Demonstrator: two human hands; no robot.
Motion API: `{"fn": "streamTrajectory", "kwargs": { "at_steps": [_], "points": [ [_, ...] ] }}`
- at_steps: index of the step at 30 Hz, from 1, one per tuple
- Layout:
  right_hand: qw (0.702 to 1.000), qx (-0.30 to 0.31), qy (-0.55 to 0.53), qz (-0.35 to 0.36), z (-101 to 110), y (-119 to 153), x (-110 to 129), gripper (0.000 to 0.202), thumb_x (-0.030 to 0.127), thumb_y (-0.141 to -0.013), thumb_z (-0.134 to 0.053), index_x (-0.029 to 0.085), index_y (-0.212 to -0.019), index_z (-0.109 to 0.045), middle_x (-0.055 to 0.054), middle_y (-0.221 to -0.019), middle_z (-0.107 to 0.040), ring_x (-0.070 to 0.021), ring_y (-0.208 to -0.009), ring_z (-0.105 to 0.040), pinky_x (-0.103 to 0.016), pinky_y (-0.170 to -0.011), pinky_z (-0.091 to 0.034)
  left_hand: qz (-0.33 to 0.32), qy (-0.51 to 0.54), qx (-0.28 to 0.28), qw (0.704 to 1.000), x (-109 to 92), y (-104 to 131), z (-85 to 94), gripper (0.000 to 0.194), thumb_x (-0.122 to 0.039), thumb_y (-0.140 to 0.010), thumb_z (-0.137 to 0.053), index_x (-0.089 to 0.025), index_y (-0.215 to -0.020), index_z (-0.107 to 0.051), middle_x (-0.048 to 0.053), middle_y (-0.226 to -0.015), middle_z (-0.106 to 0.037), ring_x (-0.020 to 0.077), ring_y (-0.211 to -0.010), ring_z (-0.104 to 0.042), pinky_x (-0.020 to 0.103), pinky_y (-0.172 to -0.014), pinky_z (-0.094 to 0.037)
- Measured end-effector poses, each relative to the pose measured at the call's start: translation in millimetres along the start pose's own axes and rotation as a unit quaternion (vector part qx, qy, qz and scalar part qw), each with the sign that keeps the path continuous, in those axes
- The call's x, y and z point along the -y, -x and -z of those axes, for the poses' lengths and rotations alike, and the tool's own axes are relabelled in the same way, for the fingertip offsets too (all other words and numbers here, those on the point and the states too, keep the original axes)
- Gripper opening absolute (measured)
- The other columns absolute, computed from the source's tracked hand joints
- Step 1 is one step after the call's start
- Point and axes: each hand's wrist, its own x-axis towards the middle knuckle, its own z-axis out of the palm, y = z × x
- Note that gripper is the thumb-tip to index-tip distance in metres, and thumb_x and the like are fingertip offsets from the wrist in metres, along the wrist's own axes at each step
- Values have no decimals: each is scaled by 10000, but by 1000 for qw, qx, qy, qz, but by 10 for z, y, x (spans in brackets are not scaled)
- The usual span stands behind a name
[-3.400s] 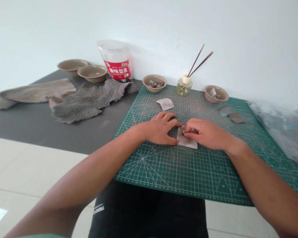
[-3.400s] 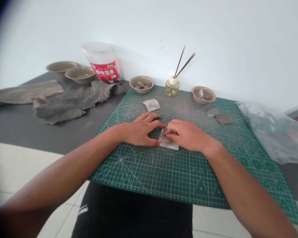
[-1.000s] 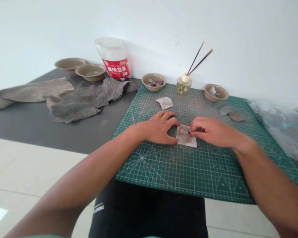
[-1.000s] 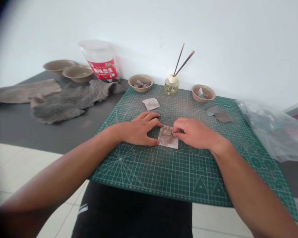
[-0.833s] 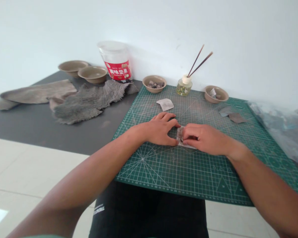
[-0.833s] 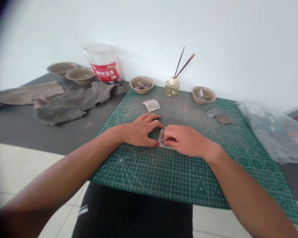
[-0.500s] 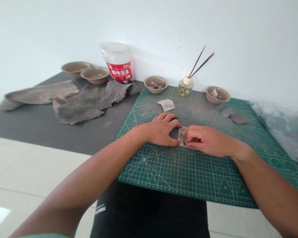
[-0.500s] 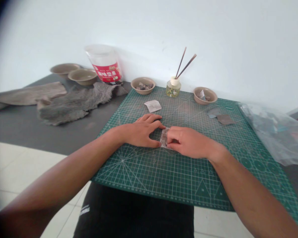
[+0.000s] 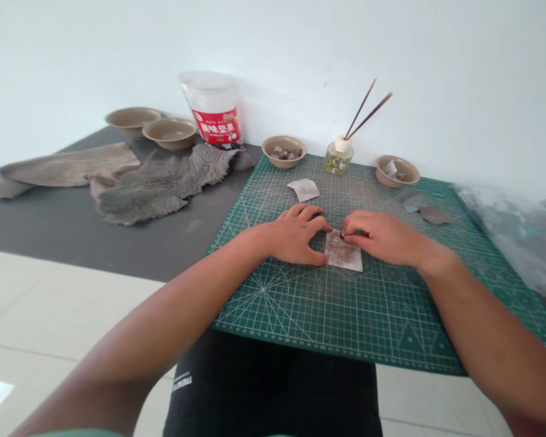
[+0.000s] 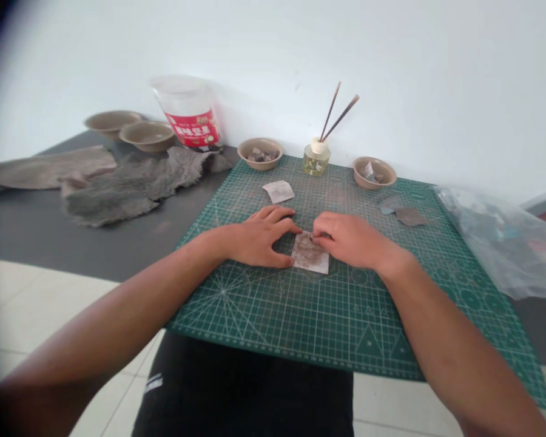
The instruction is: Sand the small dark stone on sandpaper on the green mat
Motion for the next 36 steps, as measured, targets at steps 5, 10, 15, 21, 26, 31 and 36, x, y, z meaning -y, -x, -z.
{"fn": "streamTrajectory", "kwargs": {
  "at_steps": [5, 10, 15, 21, 26, 31, 36],
  "points": [
    [997, 51, -39, 44, -30, 33, 34, 139, 266, -968, -528, 226, -902, -643, -28, -980, -662, -175, -858, -617, -309, -763, -445, -9, 1, 5, 1000, -1, 2, 9, 730, -663, -797, -583, -284, -1408, -457, 105, -1587, -272, 336, -1499, -137, 531, -1185, -206],
    [1000, -17, 9, 3, -15, 8, -31, 142, 248, -958, -531, 218, -871, -639, -43, -987, -664, -197, -899, -622, -334, -812, -443, -4, 2, 0, 1000, 14, -8, -4, 743, -679, -791, -583, -295, -1414, -455, 106, -1594, -257, 354, -1498, -132, 548, -1181, -204],
    [997, 49, -46, 40, -15, 36, 17, 145, 267, -962, -538, 231, -882, -654, -24, -971, -665, -178, -862, -622, -313, -769, -447, -12, 2, 5, 1000, 11, -5, 2, 739, -677, -797, -573, -288, -1415, -455, 104, -1588, -270, 341, -1499, -139, 534, -1184, -213],
    [1000, 4, -12, -17, 26, 31, -63, 112, 253, -925, -572, 218, -847, -644, -35, -935, -654, -196, -854, -615, -333, -777, -439, 2, 2, 6, 1000, 2, -1, 9, 746, -684, -792, -584, -299, -1417, -451, 99, -1604, -243, 342, -1506, -116, 540, -1186, -194],
    [995, 74, -67, 29, 13, 47, 51, 107, 260, -930, -578, 228, -851, -643, -11, -927, -652, -169, -820, -608, -304, -738, -435, -13, 4, 3, 1000, 9, -2, -2, 736, -661, -798, -586, -282, -1415, -452, 106, -1589, -273, 343, -1498, -142, 531, -1183, -206],
    [1000, 2, -8, -18, 48, 40, -28, 102, 244, -921, -569, 217, -849, -636, -32, -920, -642, -194, -838, -605, -335, -763, -427, 5, 4, 5, 1000, 7, -9, -11, 743, -675, -788, -592, -302, -1415, -452, 85, -1608, -243, 345, -1507, -102, 532, -1190, -186],
    [995, 88, -38, 22, 56, 83, 6, 151, 285, -942, -559, 226, -814, -610, -16, -896, -637, -169, -764, -592, -306, -681, -415, -6, 2, 6, 1000, 0, 1, 0, 744, -674, -794, -581, -289, -1417, -451, 95, -1599, -260, 346, -1502, -124, 532, -1189, -198]
  ]
}}
